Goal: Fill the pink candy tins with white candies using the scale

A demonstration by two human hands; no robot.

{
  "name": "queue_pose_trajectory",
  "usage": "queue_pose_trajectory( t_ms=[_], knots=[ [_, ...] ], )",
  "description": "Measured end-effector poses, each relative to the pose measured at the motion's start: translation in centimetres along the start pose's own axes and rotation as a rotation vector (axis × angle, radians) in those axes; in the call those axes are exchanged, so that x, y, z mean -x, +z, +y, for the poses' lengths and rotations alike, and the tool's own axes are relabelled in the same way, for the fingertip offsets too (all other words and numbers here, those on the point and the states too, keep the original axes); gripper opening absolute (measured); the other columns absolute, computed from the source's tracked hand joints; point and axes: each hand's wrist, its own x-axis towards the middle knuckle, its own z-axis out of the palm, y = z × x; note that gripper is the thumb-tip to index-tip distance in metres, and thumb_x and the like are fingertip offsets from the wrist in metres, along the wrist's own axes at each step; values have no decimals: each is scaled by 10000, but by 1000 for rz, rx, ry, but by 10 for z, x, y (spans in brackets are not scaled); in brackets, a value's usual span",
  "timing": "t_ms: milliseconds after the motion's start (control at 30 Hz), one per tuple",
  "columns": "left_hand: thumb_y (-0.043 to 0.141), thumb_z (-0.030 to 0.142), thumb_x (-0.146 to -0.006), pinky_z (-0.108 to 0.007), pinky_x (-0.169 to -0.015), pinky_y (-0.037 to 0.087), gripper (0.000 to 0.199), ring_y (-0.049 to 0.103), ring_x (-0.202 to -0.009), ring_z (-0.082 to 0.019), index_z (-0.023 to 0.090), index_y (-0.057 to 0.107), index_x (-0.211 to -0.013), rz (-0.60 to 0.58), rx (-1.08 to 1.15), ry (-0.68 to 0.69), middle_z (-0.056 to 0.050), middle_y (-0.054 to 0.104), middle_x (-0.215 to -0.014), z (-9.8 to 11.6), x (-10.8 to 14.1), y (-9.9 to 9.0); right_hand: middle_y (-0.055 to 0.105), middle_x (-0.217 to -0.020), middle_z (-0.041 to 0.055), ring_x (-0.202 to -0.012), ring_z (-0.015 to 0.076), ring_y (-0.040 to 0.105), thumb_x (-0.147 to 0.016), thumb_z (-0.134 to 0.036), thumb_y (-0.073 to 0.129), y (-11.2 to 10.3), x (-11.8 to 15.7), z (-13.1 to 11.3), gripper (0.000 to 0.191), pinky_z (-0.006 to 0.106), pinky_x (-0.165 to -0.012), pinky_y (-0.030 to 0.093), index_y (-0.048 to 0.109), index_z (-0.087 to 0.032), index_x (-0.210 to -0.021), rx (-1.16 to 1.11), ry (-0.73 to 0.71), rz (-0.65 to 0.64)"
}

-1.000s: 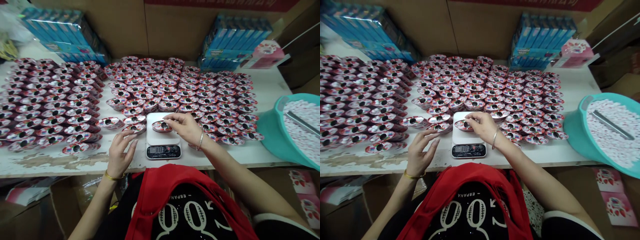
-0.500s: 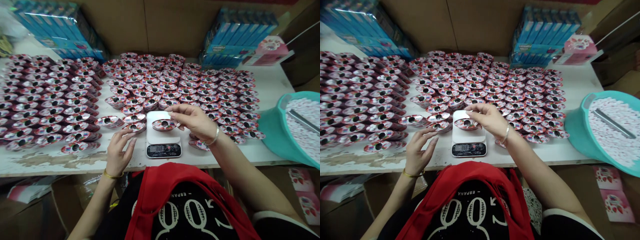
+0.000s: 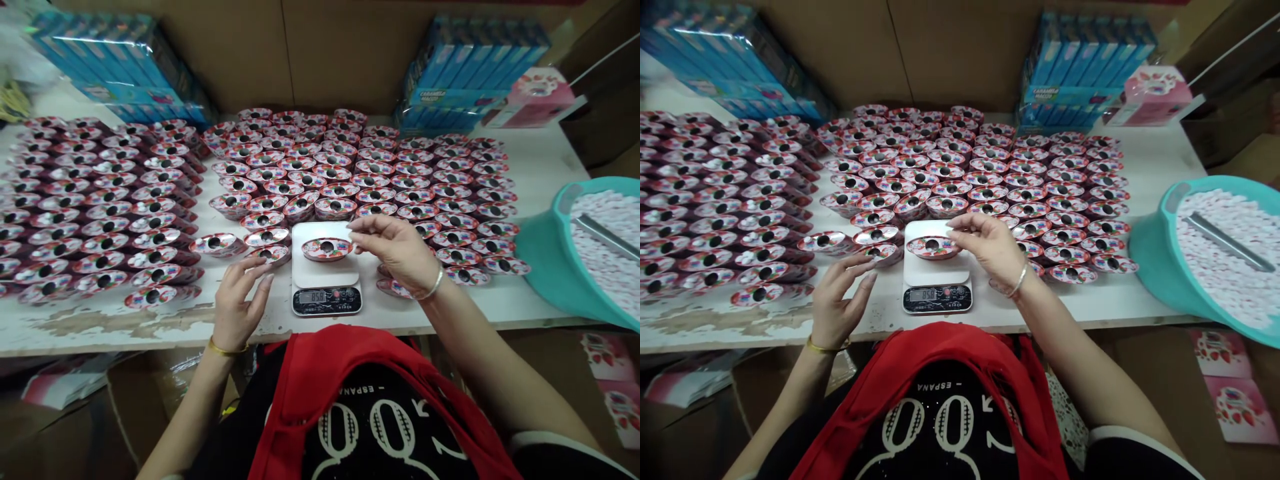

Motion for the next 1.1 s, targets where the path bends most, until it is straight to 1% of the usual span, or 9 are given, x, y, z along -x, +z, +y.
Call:
queue_pose_trajectory(
  t_ms=[167,333,467,633,700,800,933,1000,1100],
  knots=[
    [574,200,-869,-371,-922,478,194,599,-1030,-194,210,637,-1052,-1,1,0,-77,643,-1083,0,1,-1,661,-839,29,-717,105,591,-752,-240,703,21,-13,9,166,253,-686,514,670,-152,-888,101,-32,-54],
    [566,218,-875,-372,-914,483,184,602,-1026,-197,215,640,-1043,-4,8,-8,-76,644,-1079,2,-1,0,653,-769,19,-690,97,612,-819,-183,585,21,-16,8,118,250,-695,530,650,-148,-912,61,-29,-55],
    [564,210,-875,-375,-931,479,176,592,-1050,-198,207,640,-1035,-17,22,1,-76,639,-1086,8,-10,2,649,-826,27,-716,101,627,-808,-240,649,7,-6,-4,155,212,-631,526,643,-154,-937,-80,-77,-10],
    [557,190,-878,-371,-927,479,190,590,-1048,-190,207,632,-1052,-23,33,44,-75,636,-1094,13,-20,3,602,-800,7,-613,67,554,-809,-339,691,-31,15,-14,205,152,-459,410,640,-190,-941,-160,-73,125],
    [556,186,-878,-370,-921,482,197,592,-1038,-188,204,628,-1060,-24,41,69,-76,636,-1087,14,-24,5,589,-810,6,-639,74,546,-819,-351,674,-47,23,-13,184,156,-473,418,645,-206,-928,-151,-53,171],
    [570,234,-875,-385,-937,477,265,578,-1076,-204,214,595,-1139,-52,42,116,-86,621,-1132,18,-32,12,594,-840,13,-698,94,557,-789,-290,686,-63,32,-8,183,165,-511,450,649,-211,-950,-147,-18,218],
    [607,361,-851,-432,-991,430,550,527,-1153,-254,196,437,-1347,-204,-22,251,-137,565,-1242,22,-51,32,594,-825,10,-640,81,531,-761,-241,698,-67,38,-3,210,157,-473,427,647,-197,-960,-215,22,226],
    [560,345,-880,-443,-984,418,508,540,-1112,-253,186,439,-1347,-284,-61,324,-135,588,-1197,21,-60,41,590,-809,8,-620,77,522,-778,-252,685,-64,39,-4,195,155,-459,411,642,-194,-960,-221,22,206],
    [521,331,-902,-461,-988,401,424,557,-1067,-241,212,483,-1307,-331,-70,357,-114,611,-1148,18,-68,45,593,-807,10,-595,78,507,-798,-272,664,-60,41,-6,189,164,-448,402,635,-200,-971,-199,15,181]
  ],
)
